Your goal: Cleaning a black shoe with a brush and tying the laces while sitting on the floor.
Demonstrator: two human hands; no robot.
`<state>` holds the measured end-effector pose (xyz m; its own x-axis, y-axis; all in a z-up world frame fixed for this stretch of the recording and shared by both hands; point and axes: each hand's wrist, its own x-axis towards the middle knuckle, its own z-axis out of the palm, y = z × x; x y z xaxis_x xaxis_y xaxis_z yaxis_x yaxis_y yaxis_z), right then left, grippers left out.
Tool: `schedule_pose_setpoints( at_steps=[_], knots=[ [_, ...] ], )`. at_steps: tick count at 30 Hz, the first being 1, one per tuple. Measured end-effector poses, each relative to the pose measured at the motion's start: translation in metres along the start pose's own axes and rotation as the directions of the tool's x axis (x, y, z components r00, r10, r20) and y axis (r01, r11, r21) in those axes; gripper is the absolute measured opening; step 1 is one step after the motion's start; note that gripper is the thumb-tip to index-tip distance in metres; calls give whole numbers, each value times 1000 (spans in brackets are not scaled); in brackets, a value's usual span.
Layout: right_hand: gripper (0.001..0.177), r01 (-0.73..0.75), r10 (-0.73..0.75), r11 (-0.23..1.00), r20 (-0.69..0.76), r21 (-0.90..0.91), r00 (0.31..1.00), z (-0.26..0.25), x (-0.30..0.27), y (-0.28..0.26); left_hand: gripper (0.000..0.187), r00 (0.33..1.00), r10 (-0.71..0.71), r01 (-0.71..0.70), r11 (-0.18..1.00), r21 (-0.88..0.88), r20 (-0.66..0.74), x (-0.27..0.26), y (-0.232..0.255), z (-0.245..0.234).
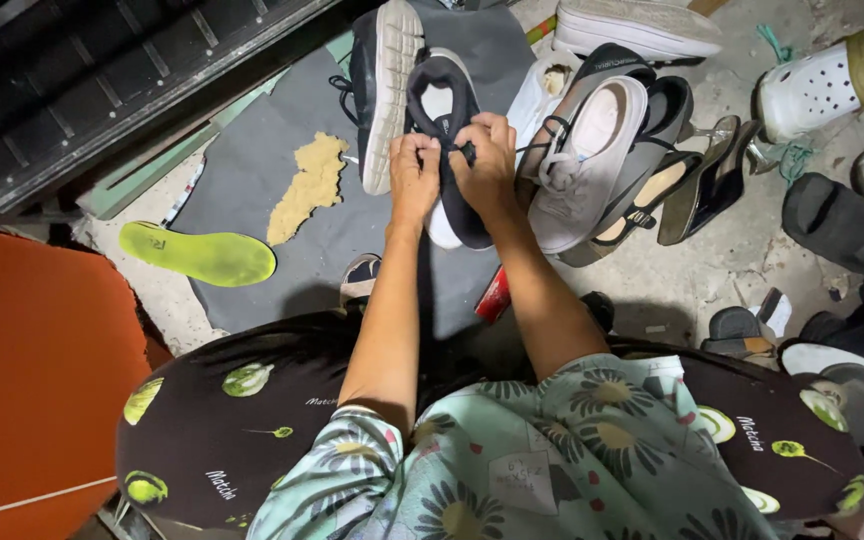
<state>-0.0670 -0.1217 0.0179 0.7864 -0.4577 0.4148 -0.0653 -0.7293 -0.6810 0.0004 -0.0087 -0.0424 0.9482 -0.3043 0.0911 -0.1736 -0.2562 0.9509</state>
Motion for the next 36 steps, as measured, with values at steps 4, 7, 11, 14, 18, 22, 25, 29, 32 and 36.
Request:
schedule_pose_setpoints(
  at_steps=[4, 7, 11, 14, 18, 22, 25, 29, 32, 36],
  knots=[
    [19, -20, 24, 998, -60, 68, 998, 21, -9, 44, 21, 1000, -22, 22, 999, 31, -5, 3, -16, 0],
    [10, -338, 435, 673, 18, 658, 900, 28, -17, 90, 18, 932, -354, 357, 866, -351, 75, 8, -51, 3],
    [15, -427, 660, 261, 163, 866, 734, 9, -16, 136, 23, 845, -487, 487, 526, -698, 223, 15, -59, -17],
    [17, -356, 643, 190, 158, 915, 749, -22, 2, 126, 28, 795, -548, 532, 422, -734, 261, 17, -46, -33],
    [19, -273, 824, -6, 159, 962, 544, -77, 30, 74, 29, 779, -563, 581, 484, -655, 276, 19, -32, -51],
    [15, -246, 800, 95, 73, 965, 596, -89, 33, 92, 25, 850, -407, 525, 605, -598, 334, 19, -48, -57],
    [9, -181, 772, 237, -72, 955, 632, -92, 32, 104, 18, 860, -410, 507, 760, -408, 304, 23, 0, -66],
    [5, -18, 590, 470, -299, 882, 750, -97, 42, 107, 15, 881, -158, 412, 720, -558, 446, 25, 22, -60],
    [16, 2, 421, 673, -386, 740, 821, -89, 44, 115, 13, 888, -144, 412, 668, -619, 436, 18, -4, -54],
    [47, -252, 477, 624, -105, 740, 873, -68, 27, 111, 16, 901, -214, 419, 658, -625, 378, 14, -52, -47]
  ],
)
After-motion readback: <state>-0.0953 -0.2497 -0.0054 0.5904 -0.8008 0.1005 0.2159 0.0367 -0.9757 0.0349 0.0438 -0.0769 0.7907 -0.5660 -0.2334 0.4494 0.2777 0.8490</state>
